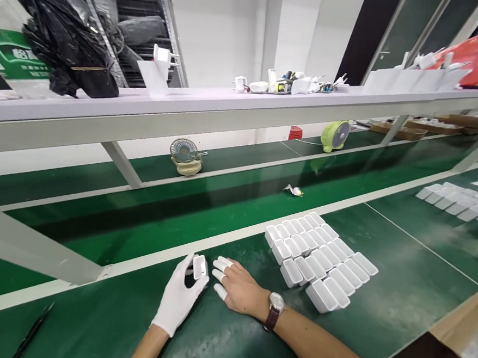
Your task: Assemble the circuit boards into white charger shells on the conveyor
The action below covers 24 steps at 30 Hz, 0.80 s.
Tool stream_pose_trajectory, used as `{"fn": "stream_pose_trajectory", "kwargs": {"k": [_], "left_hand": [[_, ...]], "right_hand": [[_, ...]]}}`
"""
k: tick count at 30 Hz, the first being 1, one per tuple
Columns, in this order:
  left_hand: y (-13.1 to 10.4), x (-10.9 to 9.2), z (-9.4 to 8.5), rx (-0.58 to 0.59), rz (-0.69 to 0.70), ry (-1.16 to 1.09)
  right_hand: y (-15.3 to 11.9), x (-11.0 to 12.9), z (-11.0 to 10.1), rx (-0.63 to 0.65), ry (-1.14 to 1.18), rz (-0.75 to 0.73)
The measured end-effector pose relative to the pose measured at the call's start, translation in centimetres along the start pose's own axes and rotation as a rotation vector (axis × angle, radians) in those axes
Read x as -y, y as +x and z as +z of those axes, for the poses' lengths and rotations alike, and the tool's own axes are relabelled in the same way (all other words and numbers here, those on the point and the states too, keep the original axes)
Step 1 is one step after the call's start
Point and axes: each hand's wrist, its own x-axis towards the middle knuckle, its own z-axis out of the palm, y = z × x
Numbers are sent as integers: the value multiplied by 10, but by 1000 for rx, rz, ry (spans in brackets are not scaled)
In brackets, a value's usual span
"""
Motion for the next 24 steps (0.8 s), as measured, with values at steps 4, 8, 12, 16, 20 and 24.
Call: {"fn": "stream_pose_trajectory", "kwargs": {"k": [4, 8, 12, 16, 20, 24], "left_hand": [[1, 3, -5, -131, -11, -180], [3, 7, -14, -258, -88, -352], [7, 9, -17, -228, -148, -495], [9, 12, -17, -263, -160, -631], [12, 17, -22, -251, -180, -662], [14, 19, -34, -161, -214, -611]], "right_hand": [[0, 0, -1, -2, -7, 7], [1, 0, -2, -1, -9, 4], [2, 0, -1, 9, -33, 13], [2, -1, 1, 0, -39, 12], [2, 0, -3, 29, -67, -3], [7, 3, -23, 109, -97, -45]]}}
